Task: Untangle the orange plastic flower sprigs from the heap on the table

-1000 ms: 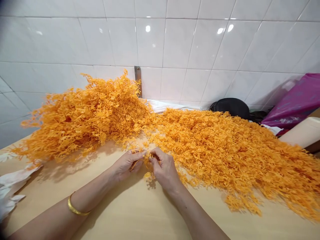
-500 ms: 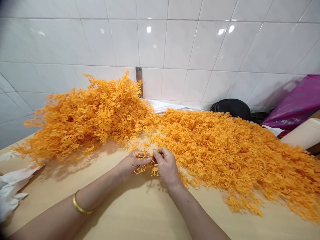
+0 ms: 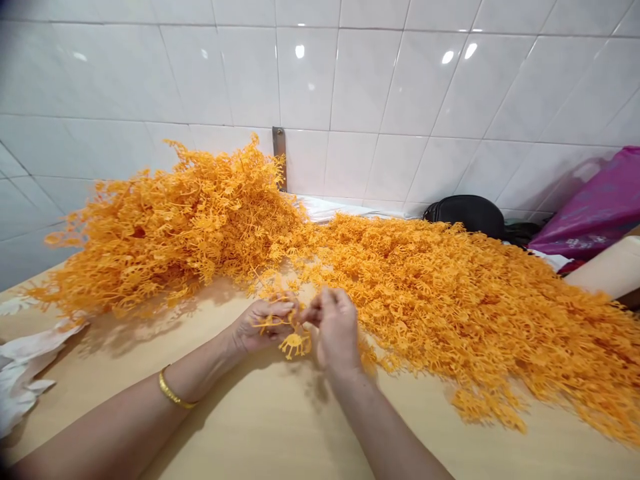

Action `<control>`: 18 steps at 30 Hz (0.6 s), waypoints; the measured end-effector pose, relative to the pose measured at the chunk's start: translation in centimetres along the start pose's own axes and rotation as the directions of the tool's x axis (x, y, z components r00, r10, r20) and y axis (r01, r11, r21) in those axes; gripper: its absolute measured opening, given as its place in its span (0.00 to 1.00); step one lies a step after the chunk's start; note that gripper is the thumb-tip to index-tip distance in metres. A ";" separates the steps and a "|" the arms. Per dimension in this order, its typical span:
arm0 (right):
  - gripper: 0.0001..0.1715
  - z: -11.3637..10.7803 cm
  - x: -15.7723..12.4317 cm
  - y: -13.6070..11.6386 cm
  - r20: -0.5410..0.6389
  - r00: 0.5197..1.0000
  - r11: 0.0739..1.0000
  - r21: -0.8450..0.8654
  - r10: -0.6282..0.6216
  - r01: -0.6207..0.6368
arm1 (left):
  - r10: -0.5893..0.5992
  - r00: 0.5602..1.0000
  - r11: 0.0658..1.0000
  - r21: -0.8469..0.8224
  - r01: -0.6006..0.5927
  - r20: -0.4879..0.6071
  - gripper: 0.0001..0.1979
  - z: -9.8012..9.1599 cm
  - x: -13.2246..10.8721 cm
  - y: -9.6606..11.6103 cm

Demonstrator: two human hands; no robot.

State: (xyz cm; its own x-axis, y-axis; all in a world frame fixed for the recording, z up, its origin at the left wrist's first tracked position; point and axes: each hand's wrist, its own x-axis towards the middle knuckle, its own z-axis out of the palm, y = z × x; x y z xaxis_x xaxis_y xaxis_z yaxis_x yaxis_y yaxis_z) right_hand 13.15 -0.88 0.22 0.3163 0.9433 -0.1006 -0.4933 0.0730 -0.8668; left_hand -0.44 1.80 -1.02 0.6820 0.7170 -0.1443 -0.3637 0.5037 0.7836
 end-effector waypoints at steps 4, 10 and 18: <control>0.09 -2.0 1.7 -2.1 -0.155 0.983 0.995 -0.027 -0.102 0.099 | 0.045 0.999 0.998 0.038 -0.046 0.017 0.11 -0.4 -0.6 0.1; 0.14 -3.7 2.4 -1.1 0.076 0.951 0.744 -0.605 -0.301 0.284 | 0.080 0.996 0.989 0.120 -0.084 0.037 0.10 -1.4 -0.1 -0.5; 0.16 -1.9 0.2 -1.6 0.459 0.869 0.520 -0.705 -0.185 0.483 | 0.082 0.997 0.919 0.386 -0.080 0.013 0.05 -1.0 -0.6 -0.4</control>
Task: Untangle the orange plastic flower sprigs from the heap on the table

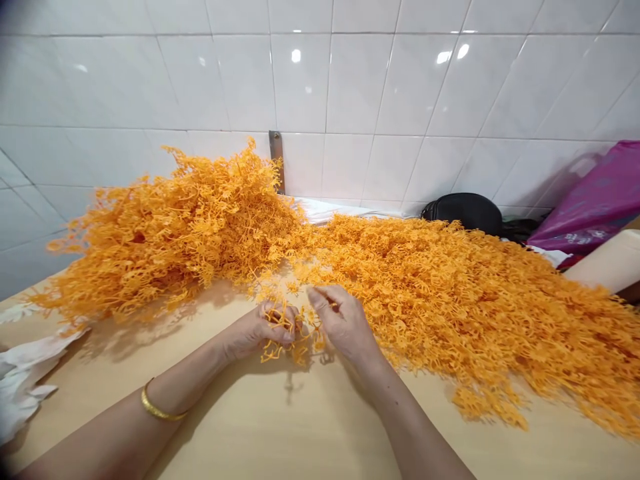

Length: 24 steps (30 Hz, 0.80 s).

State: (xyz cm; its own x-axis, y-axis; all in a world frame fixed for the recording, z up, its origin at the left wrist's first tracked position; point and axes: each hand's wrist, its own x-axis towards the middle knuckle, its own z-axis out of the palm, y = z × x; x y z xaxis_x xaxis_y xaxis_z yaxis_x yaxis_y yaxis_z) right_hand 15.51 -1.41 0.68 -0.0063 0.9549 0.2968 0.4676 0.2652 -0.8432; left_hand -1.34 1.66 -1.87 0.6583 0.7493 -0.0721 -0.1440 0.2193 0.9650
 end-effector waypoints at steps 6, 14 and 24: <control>0.06 0.8 -0.4 0.1 0.093 0.993 0.996 0.048 0.074 -0.079 | 0.065 0.980 0.989 -0.116 -0.088 -0.191 0.08 0.1 0.6 -0.6; 0.15 0.8 -0.3 1.0 0.181 0.960 0.914 0.312 0.212 -0.261 | 0.053 0.946 0.962 -0.236 -0.134 -0.321 0.16 -0.1 0.8 -0.4; 0.14 1.4 -0.4 0.8 0.377 0.920 0.838 0.465 0.105 -0.286 | 0.097 0.942 0.984 -0.114 -0.140 -0.320 0.12 1.3 0.8 -0.4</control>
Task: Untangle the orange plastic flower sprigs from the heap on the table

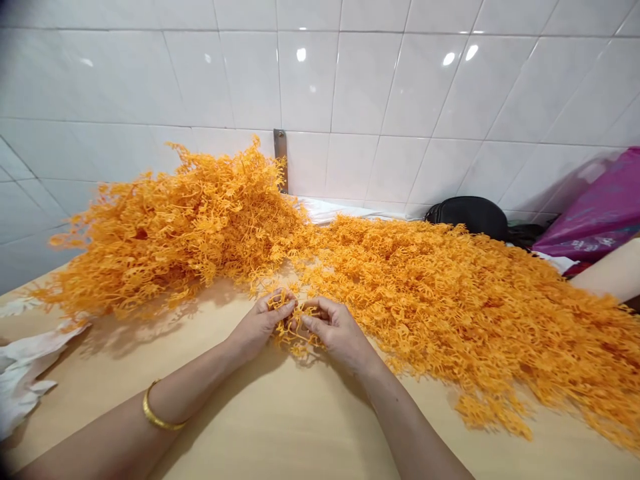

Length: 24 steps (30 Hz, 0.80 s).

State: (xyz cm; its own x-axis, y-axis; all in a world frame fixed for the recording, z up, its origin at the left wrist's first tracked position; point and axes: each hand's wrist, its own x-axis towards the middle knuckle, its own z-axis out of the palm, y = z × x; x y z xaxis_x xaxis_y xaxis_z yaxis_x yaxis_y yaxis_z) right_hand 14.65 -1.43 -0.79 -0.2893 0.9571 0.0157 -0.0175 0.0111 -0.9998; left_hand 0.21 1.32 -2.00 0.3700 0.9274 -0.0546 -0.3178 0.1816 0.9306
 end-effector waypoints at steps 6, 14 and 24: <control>0.07 -0.1 0.5 0.8 -0.131 0.989 0.996 -0.068 -0.066 0.058 | -0.055 0.998 0.998 -0.034 0.054 -0.042 0.12 -0.1 0.1 0.1; 0.09 0.0 0.8 1.4 -0.275 0.960 0.995 0.063 -0.053 0.073 | -0.178 0.984 0.978 -0.107 0.179 0.026 0.12 -0.3 0.1 0.2; 0.12 0.4 0.4 0.8 -0.223 0.974 0.981 0.195 0.034 0.010 | -0.130 0.988 0.986 -0.091 0.137 0.082 0.08 -0.4 0.1 -0.3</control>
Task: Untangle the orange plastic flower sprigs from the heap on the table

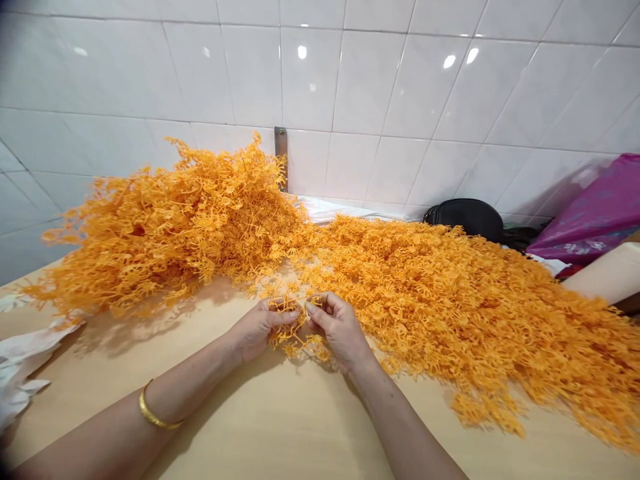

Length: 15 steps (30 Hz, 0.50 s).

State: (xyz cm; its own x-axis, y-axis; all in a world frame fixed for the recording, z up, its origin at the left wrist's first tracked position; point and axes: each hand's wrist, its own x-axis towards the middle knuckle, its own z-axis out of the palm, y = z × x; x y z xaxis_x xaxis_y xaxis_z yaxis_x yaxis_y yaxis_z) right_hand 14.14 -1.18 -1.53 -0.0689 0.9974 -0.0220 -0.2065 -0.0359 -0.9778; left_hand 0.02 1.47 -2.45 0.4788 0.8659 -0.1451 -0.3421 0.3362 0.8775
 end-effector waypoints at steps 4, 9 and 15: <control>0.12 0.1 0.0 0.4 0.005 0.998 0.993 -0.099 -0.062 0.062 | 0.015 1.000 0.999 0.047 -0.016 0.019 0.10 0.3 -0.2 0.0; 0.13 0.1 0.1 1.0 -0.009 0.992 0.971 -0.207 -0.122 0.117 | -0.022 0.999 0.998 0.058 0.020 0.033 0.09 0.6 -0.3 0.0; 0.15 1.2 0.6 0.9 -0.208 0.968 0.989 -0.078 -0.140 0.127 | -0.066 0.997 0.996 -0.063 0.068 0.038 0.10 0.9 -0.2 0.4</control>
State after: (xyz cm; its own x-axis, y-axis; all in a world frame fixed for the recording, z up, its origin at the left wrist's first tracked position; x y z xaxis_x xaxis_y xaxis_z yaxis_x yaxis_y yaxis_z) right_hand 12.75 -0.67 -2.18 0.1656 0.9835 0.0723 -0.1373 0.0956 -0.9859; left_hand 0.51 1.06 -1.64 0.5308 0.8271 -0.1850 -0.3593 0.4172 0.8348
